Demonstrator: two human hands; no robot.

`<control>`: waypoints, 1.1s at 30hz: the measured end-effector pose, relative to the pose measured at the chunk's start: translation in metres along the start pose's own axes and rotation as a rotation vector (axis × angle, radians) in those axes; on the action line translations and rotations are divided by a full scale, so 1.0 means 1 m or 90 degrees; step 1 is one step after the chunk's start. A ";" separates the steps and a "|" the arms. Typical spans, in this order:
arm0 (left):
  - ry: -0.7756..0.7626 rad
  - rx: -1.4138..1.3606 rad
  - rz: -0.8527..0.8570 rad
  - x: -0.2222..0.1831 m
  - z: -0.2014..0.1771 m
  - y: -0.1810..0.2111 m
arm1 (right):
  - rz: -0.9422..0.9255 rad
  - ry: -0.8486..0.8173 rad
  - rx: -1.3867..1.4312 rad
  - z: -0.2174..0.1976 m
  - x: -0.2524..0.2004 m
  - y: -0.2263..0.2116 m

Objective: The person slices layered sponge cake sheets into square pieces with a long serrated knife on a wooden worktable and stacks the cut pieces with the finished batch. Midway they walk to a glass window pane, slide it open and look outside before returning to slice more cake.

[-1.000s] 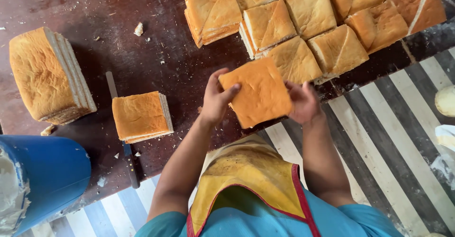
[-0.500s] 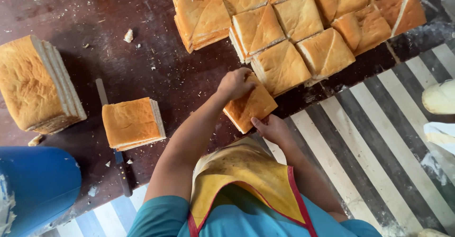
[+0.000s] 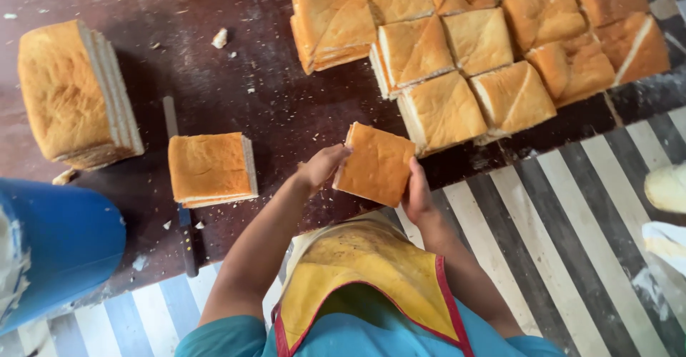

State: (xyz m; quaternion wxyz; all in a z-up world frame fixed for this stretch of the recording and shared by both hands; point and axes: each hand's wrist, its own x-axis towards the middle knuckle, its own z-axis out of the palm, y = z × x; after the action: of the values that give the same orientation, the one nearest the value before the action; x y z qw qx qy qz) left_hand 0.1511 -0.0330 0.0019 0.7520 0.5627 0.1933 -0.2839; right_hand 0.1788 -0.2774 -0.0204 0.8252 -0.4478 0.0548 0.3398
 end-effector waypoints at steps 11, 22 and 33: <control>0.123 -0.225 0.271 -0.050 0.025 -0.039 | 0.086 -0.058 -0.052 0.012 0.064 -0.002; 0.285 -0.398 0.290 -0.037 0.004 -0.050 | 0.161 -0.104 -0.261 0.044 0.097 -0.011; 0.234 -0.219 0.338 -0.041 0.018 -0.056 | 0.105 -0.110 -0.187 0.032 0.100 0.002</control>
State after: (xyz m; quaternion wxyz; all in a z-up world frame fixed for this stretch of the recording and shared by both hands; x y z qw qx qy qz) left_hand 0.0833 -0.0529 -0.0086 0.8358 0.5001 0.2176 0.0635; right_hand 0.2472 -0.2000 -0.0425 0.7219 -0.5265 -0.0301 0.4480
